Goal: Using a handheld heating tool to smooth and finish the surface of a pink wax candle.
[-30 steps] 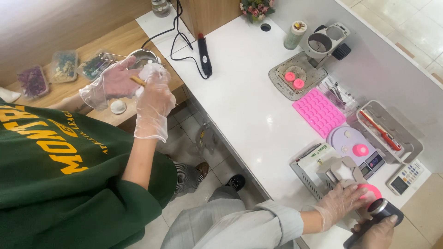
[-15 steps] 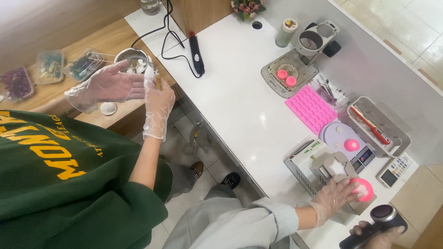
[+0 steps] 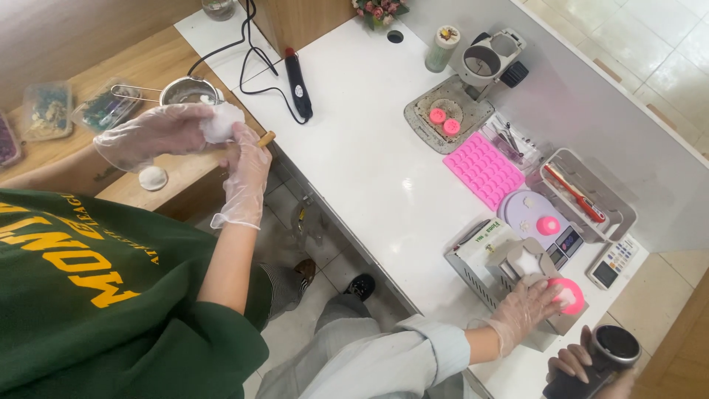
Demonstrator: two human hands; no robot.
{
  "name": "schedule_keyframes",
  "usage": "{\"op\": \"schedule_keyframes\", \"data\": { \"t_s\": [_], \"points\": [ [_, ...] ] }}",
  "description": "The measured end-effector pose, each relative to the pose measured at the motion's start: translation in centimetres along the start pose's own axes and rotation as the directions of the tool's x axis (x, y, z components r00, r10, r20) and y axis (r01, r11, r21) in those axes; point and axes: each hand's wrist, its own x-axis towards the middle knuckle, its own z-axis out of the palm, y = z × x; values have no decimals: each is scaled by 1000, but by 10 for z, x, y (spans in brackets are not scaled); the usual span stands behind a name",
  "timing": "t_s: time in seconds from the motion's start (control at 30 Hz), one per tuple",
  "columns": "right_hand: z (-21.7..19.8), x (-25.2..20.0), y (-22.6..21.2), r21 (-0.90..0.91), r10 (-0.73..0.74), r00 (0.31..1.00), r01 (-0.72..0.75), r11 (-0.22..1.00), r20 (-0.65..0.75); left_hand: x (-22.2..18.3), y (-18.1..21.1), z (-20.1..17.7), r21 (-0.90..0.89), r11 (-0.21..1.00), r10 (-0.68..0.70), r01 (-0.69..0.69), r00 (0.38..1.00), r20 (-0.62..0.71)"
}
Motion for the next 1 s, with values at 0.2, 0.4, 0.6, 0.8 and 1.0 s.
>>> {"op": "schedule_keyframes", "data": {
  "t_s": [0.2, 0.4, 0.6, 0.8, 1.0],
  "points": [
    [76, -36, 1, 354, 51, 984, -110, 929, 170, 3, 122, -203, -608, 740, -1, -288, 904, -428],
    [109, -27, -1, -78, -107, 994, 106, 991, -5, 9, 185, -174, -941, -280, -11, -191, 981, -196],
    [146, -53, 19, -422, -327, 906, 194, 885, -268, 11, 210, -154, -78, -826, 555, 558, 780, -290],
    [228, -82, 36, -232, -244, 916, 175, 957, -317, 2, 207, -163, 613, -346, 656, 710, 650, -384],
    [227, -76, 41, -279, -267, 857, 152, 948, -440, -1, 192, -167, 543, -507, 628, 670, 718, -300]
  ]
}}
